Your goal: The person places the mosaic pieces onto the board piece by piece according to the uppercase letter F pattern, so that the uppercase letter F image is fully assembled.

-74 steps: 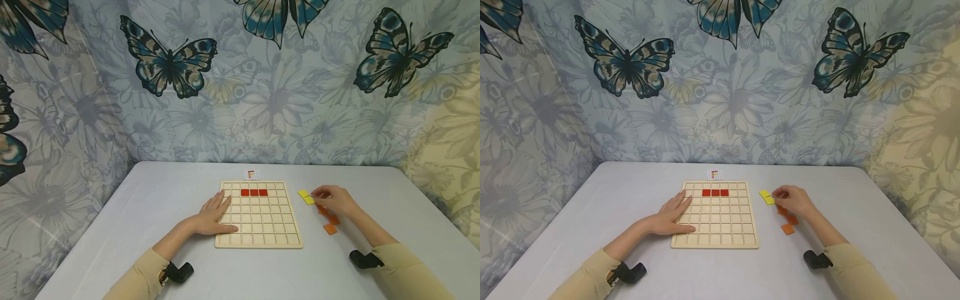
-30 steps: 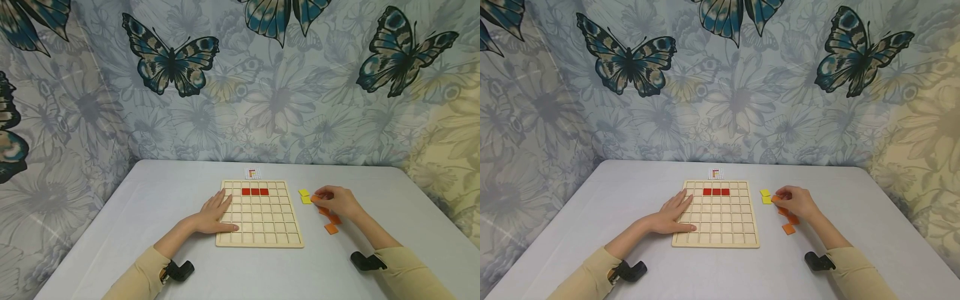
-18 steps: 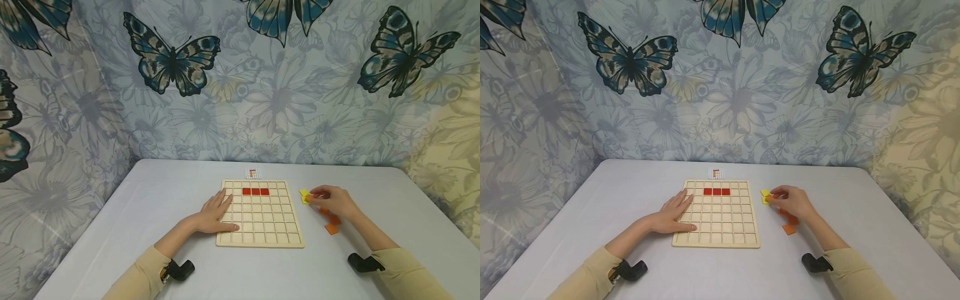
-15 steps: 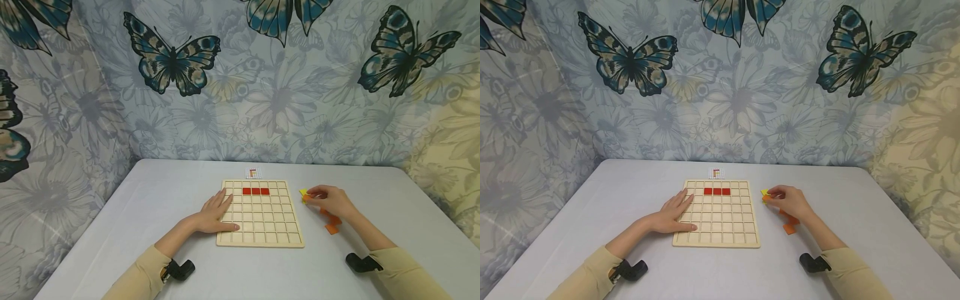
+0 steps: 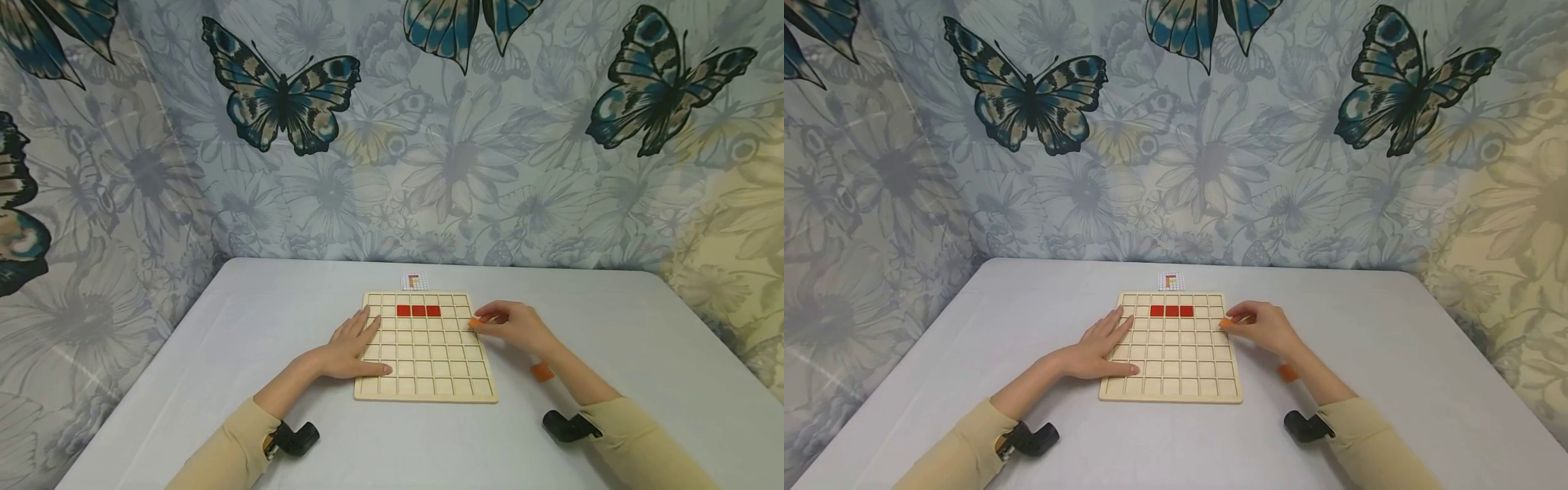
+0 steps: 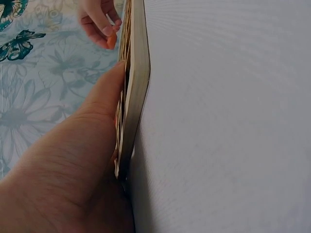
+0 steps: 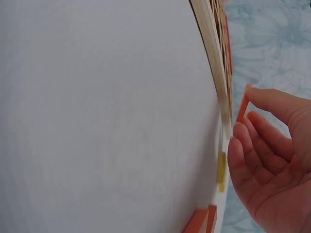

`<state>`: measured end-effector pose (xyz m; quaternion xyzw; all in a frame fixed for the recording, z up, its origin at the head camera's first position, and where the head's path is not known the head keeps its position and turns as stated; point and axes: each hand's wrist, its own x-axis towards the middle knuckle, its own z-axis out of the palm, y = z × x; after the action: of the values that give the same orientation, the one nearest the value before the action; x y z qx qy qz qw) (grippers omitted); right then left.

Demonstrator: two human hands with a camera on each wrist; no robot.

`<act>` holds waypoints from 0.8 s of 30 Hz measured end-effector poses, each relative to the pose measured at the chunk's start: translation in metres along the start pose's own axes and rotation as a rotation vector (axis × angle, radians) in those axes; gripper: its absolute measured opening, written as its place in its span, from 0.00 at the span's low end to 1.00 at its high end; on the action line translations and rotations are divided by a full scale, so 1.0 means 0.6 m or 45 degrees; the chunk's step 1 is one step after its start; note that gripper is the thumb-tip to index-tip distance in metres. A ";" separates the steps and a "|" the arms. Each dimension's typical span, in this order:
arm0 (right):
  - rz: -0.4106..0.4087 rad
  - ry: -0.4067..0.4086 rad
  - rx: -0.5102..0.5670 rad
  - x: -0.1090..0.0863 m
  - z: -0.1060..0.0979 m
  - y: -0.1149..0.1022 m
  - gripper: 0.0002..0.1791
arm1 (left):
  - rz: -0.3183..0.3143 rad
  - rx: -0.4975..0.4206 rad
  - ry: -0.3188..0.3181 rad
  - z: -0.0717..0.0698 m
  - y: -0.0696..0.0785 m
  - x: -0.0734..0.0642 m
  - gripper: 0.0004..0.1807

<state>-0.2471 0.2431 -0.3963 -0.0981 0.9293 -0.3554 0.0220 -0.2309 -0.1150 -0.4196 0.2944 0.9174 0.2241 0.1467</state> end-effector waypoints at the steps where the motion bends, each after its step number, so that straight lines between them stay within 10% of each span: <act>1: 0.001 -0.004 0.004 0.002 0.003 -0.003 0.22 | 0.002 0.002 0.001 0.001 0.000 0.000 0.57; 24: -0.181 -0.111 0.054 0.026 0.058 -0.067 0.15 | 0.022 -0.017 0.026 0.008 -0.010 0.004 0.58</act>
<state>-0.2520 0.1880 -0.3948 -0.1788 0.9104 -0.3712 0.0391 -0.2335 -0.1164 -0.4269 0.2989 0.9148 0.2344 0.1373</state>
